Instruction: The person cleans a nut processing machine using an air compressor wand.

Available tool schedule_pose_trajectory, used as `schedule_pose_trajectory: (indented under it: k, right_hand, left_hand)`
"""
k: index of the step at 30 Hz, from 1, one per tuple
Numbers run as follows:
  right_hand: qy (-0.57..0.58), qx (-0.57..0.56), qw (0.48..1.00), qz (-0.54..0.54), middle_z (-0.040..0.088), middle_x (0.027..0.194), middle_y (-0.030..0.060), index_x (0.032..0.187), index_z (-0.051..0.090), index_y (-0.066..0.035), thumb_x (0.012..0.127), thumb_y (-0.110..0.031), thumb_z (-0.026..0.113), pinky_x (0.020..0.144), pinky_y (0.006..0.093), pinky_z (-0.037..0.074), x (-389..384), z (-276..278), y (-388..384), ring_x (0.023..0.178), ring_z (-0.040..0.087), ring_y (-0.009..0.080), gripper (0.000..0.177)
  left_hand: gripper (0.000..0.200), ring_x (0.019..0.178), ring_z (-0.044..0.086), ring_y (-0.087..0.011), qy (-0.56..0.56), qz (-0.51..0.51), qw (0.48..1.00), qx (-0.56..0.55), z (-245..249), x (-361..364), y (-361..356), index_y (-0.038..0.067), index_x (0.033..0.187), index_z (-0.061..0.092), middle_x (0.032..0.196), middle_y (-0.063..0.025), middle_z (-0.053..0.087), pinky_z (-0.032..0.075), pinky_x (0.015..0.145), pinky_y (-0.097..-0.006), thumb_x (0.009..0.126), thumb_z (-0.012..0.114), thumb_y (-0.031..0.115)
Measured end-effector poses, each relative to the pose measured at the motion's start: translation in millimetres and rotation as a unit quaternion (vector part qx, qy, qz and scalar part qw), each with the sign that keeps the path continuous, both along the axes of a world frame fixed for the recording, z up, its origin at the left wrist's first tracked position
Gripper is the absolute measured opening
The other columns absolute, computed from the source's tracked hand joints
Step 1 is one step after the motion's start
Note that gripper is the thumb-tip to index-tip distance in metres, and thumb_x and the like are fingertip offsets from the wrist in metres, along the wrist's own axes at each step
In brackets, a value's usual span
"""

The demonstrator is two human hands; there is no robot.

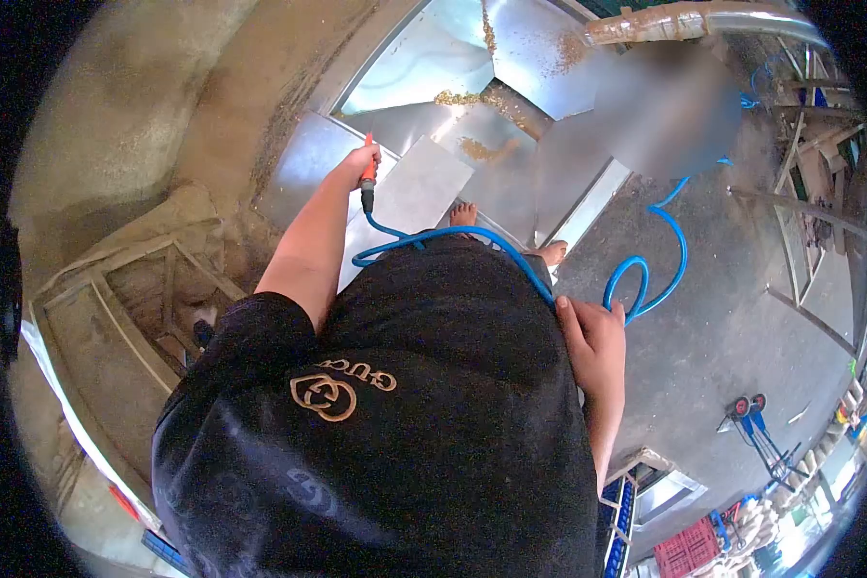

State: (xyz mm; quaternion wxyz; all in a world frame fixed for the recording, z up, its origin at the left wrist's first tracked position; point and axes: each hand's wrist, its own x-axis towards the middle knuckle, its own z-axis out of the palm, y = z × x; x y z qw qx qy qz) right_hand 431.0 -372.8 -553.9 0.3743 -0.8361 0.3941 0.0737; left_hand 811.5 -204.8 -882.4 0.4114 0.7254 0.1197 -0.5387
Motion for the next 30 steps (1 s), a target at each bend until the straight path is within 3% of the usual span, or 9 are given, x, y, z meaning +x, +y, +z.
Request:
schedule_pose_trajectory:
  k: [4, 6, 9, 17, 20, 23, 26, 30]
  right_hand:
    - [-0.003, 0.005, 1.0, 0.004, 0.054, 0.061, 0.0151, 0.067, 0.057, -0.001, 0.088, -0.025, 0.047, 0.078, 0.039, 0.03, -2, 0, 0, 0.064, 0.051, 0.0307, 0.033]
    - [-0.022, 0.005, 1.0, -0.004, 0.054, 0.06, 0.0146, 0.067, 0.057, -0.001, 0.088, -0.026, 0.047, 0.077, 0.0383, 0.03, -2, 2, 4, 0.062, 0.051, 0.0306, 0.034]
    - [-0.004, 0.004, 1.0, -0.01, 0.053, 0.059, 0.0141, 0.066, 0.056, -0.002, 0.088, -0.027, 0.047, 0.076, 0.0374, 0.03, -5, 3, 6, 0.06, 0.05, 0.0307, 0.035]
    - [-0.007, 0.025, 0.999, -0.026, 0.053, 0.058, 0.0144, 0.064, 0.054, -0.002, 0.088, -0.028, 0.048, 0.075, 0.0374, 0.029, -16, -4, 13, 0.058, 0.048, 0.0312, 0.036]
    - [-0.011, 0.023, 0.999, -0.034, 0.051, 0.056, 0.0138, 0.063, 0.054, -0.002, 0.088, -0.028, 0.047, 0.078, 0.0385, 0.029, -14, -1, 13, 0.057, 0.048, 0.0313, 0.036]
    - [-0.011, 0.029, 0.999, -0.036, 0.05, 0.055, 0.0132, 0.063, 0.053, -0.003, 0.089, -0.029, 0.046, 0.08, 0.0396, 0.029, -19, -6, 18, 0.057, 0.048, 0.0311, 0.037]
    - [-0.01, 0.035, 0.999, -0.033, 0.05, 0.055, 0.0129, 0.063, 0.053, -0.002, 0.089, -0.029, 0.046, 0.081, 0.04, 0.029, -17, -6, 18, 0.058, 0.049, 0.0307, 0.038]
    - [-0.015, 0.034, 0.999, -0.033, 0.051, 0.056, 0.0129, 0.063, 0.053, -0.002, 0.088, -0.028, 0.047, 0.081, 0.0401, 0.029, -18, -8, 19, 0.059, 0.05, 0.0304, 0.037]
  left_hand:
    - [0.017, 0.049, 0.042, -0.0153, -0.011, -0.055, 0.998, 0.008, 11, -5, -13, 0.012, 0.062, 0.048, 0.058, -0.0016, 0.043, 0.035, 0.042, -0.0312, 0.065, 0.055, 0.027]
    - [0.016, 0.049, 0.043, -0.0143, -0.026, -0.183, 0.982, 0.03, 11, -12, -20, 0.01, 0.064, 0.05, 0.058, -0.0018, 0.046, 0.037, 0.043, -0.0309, 0.067, 0.053, 0.025]
    - [0.016, 0.051, 0.044, -0.0135, -0.029, -0.272, 0.961, 0.049, -21, -24, -24, 0.01, 0.064, 0.05, 0.06, -0.0023, 0.047, 0.037, 0.044, -0.0304, 0.067, 0.054, 0.026]
    - [0.022, 0.054, 0.049, -0.016, 0.052, -0.439, 0.894, 0.071, -18, -90, -25, 0.008, 0.073, 0.055, 0.065, -0.005, 0.052, 0.04, 0.048, -0.0322, 0.068, 0.056, 0.03]
    - [0.032, 0.059, 0.055, -0.0188, -0.013, -0.552, 0.83, 0.082, -7, -100, -31, 0.007, 0.082, 0.062, 0.072, -0.0094, 0.059, 0.043, 0.053, -0.0336, 0.067, 0.057, 0.034]
    - [0.035, 0.063, 0.058, -0.0195, -0.084, -0.603, 0.787, 0.1, 7, -109, -46, 0.004, 0.08, 0.064, 0.074, -0.0128, 0.061, 0.044, 0.055, -0.0338, 0.066, 0.057, 0.035]
    - [0.036, 0.061, 0.06, -0.0231, -0.117, -0.636, 0.758, 0.081, 57, -120, -68, -0.001, 0.072, 0.063, 0.066, -0.0144, 0.061, 0.045, 0.057, -0.035, 0.067, 0.055, 0.035]
    - [0.036, 0.056, 0.06, -0.0254, -0.132, -0.671, 0.727, 0.054, 49, -128, -70, -0.001, 0.066, 0.062, 0.059, -0.014, 0.06, 0.046, 0.057, -0.0358, 0.067, 0.054, 0.034]
